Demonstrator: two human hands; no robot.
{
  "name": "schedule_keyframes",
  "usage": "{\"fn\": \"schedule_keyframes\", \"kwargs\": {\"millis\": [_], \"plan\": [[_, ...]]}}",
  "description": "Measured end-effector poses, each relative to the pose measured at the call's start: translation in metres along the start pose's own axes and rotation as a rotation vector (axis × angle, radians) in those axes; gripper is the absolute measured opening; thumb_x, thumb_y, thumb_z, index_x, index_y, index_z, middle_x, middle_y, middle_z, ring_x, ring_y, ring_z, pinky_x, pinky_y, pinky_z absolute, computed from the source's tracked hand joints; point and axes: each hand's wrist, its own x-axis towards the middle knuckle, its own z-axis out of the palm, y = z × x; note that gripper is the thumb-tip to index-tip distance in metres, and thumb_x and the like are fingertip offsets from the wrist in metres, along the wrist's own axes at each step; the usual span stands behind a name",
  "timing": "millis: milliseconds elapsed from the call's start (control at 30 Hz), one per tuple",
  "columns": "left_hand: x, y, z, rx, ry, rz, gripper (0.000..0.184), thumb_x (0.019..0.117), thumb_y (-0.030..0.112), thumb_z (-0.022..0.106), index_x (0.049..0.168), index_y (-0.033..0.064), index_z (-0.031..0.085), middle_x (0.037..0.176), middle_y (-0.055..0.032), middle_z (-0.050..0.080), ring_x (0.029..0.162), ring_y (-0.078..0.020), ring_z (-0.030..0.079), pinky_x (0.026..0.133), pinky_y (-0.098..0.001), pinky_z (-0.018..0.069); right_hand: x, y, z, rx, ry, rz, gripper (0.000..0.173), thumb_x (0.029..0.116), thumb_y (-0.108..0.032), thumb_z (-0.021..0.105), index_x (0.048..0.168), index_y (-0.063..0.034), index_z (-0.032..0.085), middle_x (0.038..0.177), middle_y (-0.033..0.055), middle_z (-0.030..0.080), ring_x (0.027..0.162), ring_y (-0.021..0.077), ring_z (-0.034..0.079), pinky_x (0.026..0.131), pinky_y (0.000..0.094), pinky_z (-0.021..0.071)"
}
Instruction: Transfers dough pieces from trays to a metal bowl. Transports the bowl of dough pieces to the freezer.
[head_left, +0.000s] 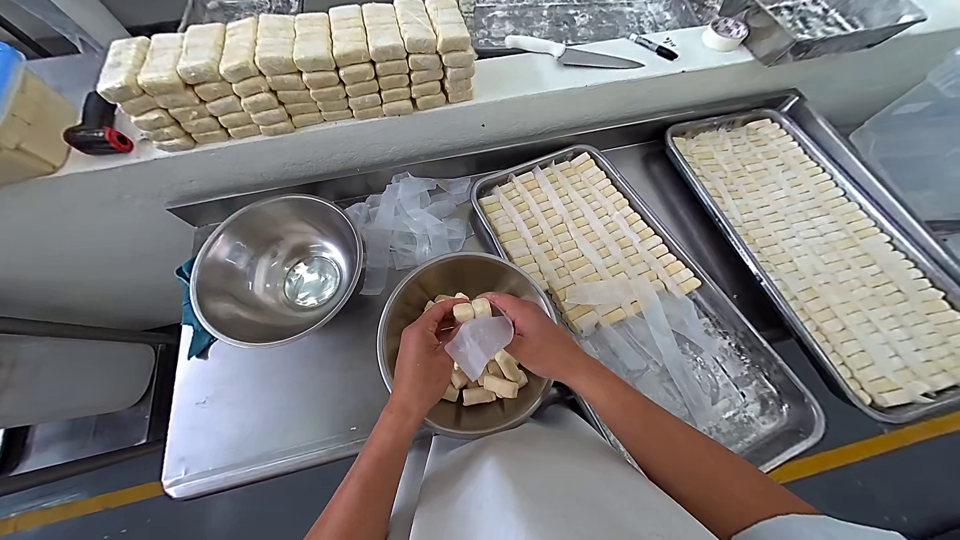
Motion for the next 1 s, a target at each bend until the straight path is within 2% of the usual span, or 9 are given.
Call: {"fn": "schedule_keyframes", "kwargs": {"millis": [67,333,467,633,667,767,833,900,1000], "plan": [[-0.001,0.003,0.004,0.122,0.064,0.021,0.031,0.0941,-0.001,0.068,0.125,0.0037,0.066,0.107,-0.0073,0.073,0.095,-0.0112,0.072,0.089,-0.031,0.0598,0.001,0.0,0.007,-0.118,0.049,-0.034,0.042,0.094,0.001,0.062,0.136,0.0031,0.058,0.122,0.0164,0.066,0.112,0.0222,0.065,0.099,0.0388,0.0539],[0.0,-0.006,0.013,0.248,0.158,0.128,0.035,0.0892,-0.003,0.07,0.124,0.0016,0.067,0.106,-0.011,0.073,0.095,-0.0161,0.072,0.088,-0.036,0.0595,-0.003,-0.007,0.022,-0.221,0.145,0.037,0.044,0.0947,0.001,0.061,0.138,0.005,0.055,0.123,0.0188,0.062,0.113,0.027,0.064,0.097,0.0422,0.0535],[0.0,-0.012,0.018,0.292,0.23,0.188,0.03,0.0895,0.009,0.074,0.118,0.0006,0.068,0.1,-0.012,0.066,0.09,-0.0186,0.068,0.083,-0.036,0.0586,-0.005,0.0,0.029,-0.262,0.24,0.009,0.038,0.0933,-0.003,0.066,0.129,0.0063,0.058,0.117,0.0195,0.063,0.103,0.0279,0.066,0.088,0.0428,0.0566],[0.007,-0.01,0.007,0.204,0.193,0.179,0.034,0.0922,0.012,0.074,0.124,0.001,0.067,0.108,-0.0126,0.067,0.096,-0.0177,0.069,0.087,-0.0341,0.0599,0.0,-0.006,0.01,-0.271,0.103,0.047,0.038,0.1008,-0.008,0.061,0.137,0.0037,0.057,0.124,0.02,0.065,0.11,0.0287,0.067,0.097,0.0451,0.0546],[0.011,-0.009,0.003,0.183,0.187,0.165,0.035,0.0949,0.014,0.072,0.127,0.0013,0.065,0.111,-0.0132,0.068,0.097,-0.0178,0.07,0.087,-0.0344,0.0602,0.001,-0.008,0.001,-0.325,0.096,0.027,0.034,0.1032,-0.01,0.058,0.135,0.0018,0.061,0.121,0.0183,0.068,0.107,0.0283,0.069,0.094,0.0458,0.0564],[0.025,-0.017,-0.012,0.215,0.151,0.05,0.043,0.103,0.02,0.062,0.142,0.0043,0.054,0.116,-0.0145,0.068,0.096,-0.0201,0.069,0.087,-0.0395,0.0588,0.003,-0.003,-0.026,-0.399,0.179,0.069,0.019,0.1003,-0.008,0.058,0.11,0.0001,0.071,0.098,0.0167,0.072,0.092,0.0312,0.071,0.082,0.0546,0.0571],[0.034,-0.039,-0.019,0.257,0.102,-0.037,0.047,0.1044,0.016,0.058,0.148,0.0045,0.047,0.115,-0.0175,0.067,0.096,-0.0255,0.068,0.088,-0.0467,0.0565,0.009,0.0,-0.035,-0.313,0.222,0.061,0.025,0.1067,-0.017,0.05,0.102,-0.0038,0.071,0.085,0.0085,0.071,0.078,0.0192,0.07,0.073,0.0418,0.0591],[0.037,-0.057,-0.021,0.235,0.083,-0.103,0.04,0.1035,0.013,0.059,0.143,0.0046,0.053,0.111,-0.0168,0.069,0.093,-0.026,0.069,0.086,-0.048,0.0576,0.014,-0.001,-0.036,-0.221,0.204,0.022,0.029,0.1089,-0.024,0.048,0.107,-0.0072,0.072,0.094,0.0043,0.073,0.083,0.0124,0.071,0.077,0.0341,0.0614],[0.032,-0.053,-0.017,0.122,0.076,-0.103,0.033,0.1023,0.007,0.059,0.135,0.0056,0.059,0.109,-0.0119,0.07,0.09,-0.0191,0.069,0.083,-0.0396,0.0582,0.017,-0.005,-0.029,-0.242,0.138,-0.047,0.028,0.1045,-0.019,0.057,0.128,-0.0069,0.067,0.123,0.0093,0.067,0.105,0.0182,0.069,0.089,0.0378,0.06]]}}
